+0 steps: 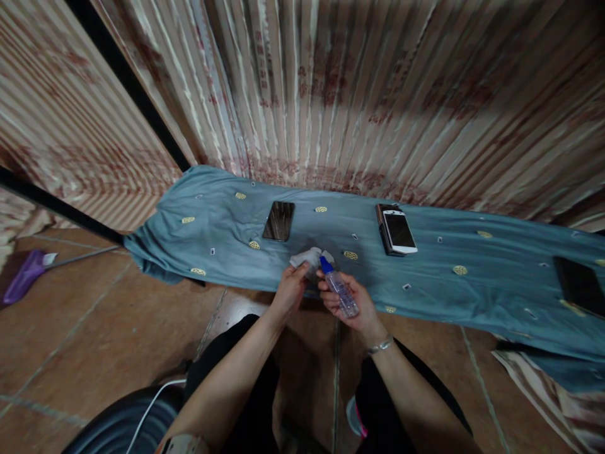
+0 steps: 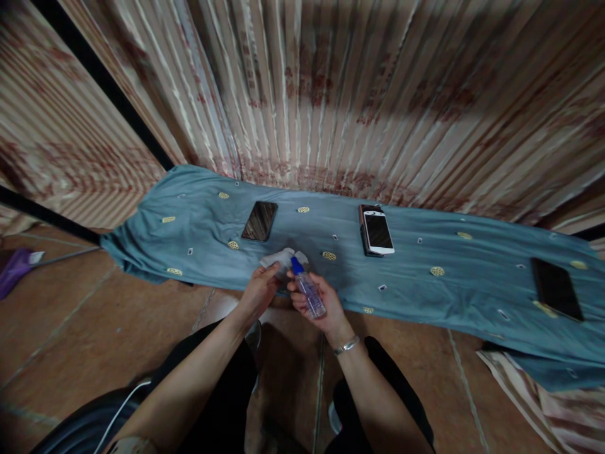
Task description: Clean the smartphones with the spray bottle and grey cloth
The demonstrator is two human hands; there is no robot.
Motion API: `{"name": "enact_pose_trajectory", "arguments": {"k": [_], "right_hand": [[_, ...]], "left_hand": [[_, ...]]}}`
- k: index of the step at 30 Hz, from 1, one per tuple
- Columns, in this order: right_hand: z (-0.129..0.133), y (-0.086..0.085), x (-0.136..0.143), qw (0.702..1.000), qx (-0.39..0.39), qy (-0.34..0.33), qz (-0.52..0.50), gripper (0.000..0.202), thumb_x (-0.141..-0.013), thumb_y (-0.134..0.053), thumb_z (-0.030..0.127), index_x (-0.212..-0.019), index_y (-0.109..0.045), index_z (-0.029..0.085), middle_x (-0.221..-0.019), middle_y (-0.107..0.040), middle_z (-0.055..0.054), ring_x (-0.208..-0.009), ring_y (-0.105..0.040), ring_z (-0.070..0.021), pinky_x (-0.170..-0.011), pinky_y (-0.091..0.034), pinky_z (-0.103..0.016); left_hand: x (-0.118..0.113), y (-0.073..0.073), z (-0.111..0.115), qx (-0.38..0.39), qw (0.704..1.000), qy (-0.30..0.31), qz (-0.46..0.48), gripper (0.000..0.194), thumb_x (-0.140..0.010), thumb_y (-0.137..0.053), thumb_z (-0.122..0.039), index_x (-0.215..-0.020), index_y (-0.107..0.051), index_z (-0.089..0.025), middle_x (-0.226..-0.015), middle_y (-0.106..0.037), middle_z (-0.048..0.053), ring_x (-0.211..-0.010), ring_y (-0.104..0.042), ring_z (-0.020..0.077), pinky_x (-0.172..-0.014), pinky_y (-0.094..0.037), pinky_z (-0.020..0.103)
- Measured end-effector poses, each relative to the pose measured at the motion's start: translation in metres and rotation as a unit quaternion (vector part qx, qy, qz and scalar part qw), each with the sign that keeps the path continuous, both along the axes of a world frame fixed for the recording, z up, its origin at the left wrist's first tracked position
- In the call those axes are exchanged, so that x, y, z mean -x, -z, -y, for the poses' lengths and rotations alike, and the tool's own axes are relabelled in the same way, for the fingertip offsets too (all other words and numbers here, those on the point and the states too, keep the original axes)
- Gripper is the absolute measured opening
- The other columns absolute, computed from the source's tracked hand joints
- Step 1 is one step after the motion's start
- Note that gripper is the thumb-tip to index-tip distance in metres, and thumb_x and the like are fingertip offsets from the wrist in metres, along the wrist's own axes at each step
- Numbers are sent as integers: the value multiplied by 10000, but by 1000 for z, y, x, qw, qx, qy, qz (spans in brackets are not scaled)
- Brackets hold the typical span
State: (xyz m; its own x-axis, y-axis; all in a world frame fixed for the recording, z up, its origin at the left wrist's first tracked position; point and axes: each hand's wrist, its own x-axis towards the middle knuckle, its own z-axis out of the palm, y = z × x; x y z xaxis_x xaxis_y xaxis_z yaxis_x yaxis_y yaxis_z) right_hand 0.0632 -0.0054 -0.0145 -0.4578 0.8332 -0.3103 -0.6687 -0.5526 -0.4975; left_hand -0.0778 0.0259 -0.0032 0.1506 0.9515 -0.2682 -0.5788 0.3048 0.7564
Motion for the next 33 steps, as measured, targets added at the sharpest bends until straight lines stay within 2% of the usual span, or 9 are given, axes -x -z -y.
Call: {"name": "enact_pose_trajectory", "arguments": {"k": [3,6,10,12,16,18,23,27,33], "right_hand": [[2,0,2,1000,-1,-3,-12,387,-866,-502,461,-1030,-647,142,-744,-567,-27,-486,-344,-75,-410,-350,-179],[3,2,3,1000,-9,4,15,371,-851,-518,472,-982,-663,157,-756,-605,-40,-524,-420,-92,-464,-405,-206],[4,-4,0,992,-48,20,117,359,-812,-560,457,-941,-696,150,-873,-695,-91,-673,-565,-135,-625,-484,-258],[4,-11,-3,981,-87,42,170,349,-794,-598,419,-1007,-692,160,-900,-712,-83,-683,-582,-133,-649,-485,-256],[6,-21,-7,956,-128,83,249,561,-795,-605,358,-1341,-492,287,-974,-711,-29,-616,-584,-111,-548,-470,-232],[7,-20,-8,949,-128,80,276,632,-807,-585,352,-1408,-391,347,-999,-694,-4,-577,-579,-96,-503,-470,-224],[8,-13,-9,932,-155,49,325,569,-843,-555,357,-1393,-413,380,-911,-663,21,-535,-551,-74,-439,-458,-188],[9,-10,-10,903,-210,27,374,628,-822,-624,349,-1408,-398,361,-860,-662,21,-506,-523,-70,-436,-462,-193],[11,-9,-13,878,-234,7,418,584,-856,-581,340,-1410,-398,345,-751,-639,40,-472,-495,-66,-433,-451,-187]], "left_hand": [[0,-1,0,3,1000,-2,0,295,-623,-744,-324,-853,-695,-146,-876,-730,60,-916,-646,211,-868,-439,312],[0,-1,0,15,1000,-2,1,282,-621,-744,-317,-839,-691,-144,-876,-729,61,-873,-648,201,-848,-444,311],[0,-2,0,15,1000,-1,12,251,-629,-741,-312,-807,-683,-145,-862,-724,57,-825,-643,172,-842,-446,296],[1,-1,0,21,1000,2,20,252,-624,-743,-300,-816,-680,-150,-851,-722,52,-817,-643,171,-827,-451,296],[0,-2,2,36,999,12,14,341,-571,-734,-190,-907,-679,-165,-844,-714,34,-811,-639,173,-756,-455,289],[-2,-3,3,35,999,14,9,387,-547,-708,-142,-932,-678,-170,-858,-710,29,-800,-630,170,-722,-451,281],[-8,-2,5,22,1000,20,2,292,-539,-636,-111,-823,-666,-167,-759,-679,2,-665,-579,138,-649,-434,266],[-11,0,5,13,999,32,-9,232,-551,-601,-109,-770,-645,-172,-621,-615,-26,-542,-512,108,-587,-403,249],[-13,-6,9,5,998,54,-16,185,-515,-572,-100,-681,-614,-171,-563,-575,-28,-507,-465,97,-551,-381,237]]}}
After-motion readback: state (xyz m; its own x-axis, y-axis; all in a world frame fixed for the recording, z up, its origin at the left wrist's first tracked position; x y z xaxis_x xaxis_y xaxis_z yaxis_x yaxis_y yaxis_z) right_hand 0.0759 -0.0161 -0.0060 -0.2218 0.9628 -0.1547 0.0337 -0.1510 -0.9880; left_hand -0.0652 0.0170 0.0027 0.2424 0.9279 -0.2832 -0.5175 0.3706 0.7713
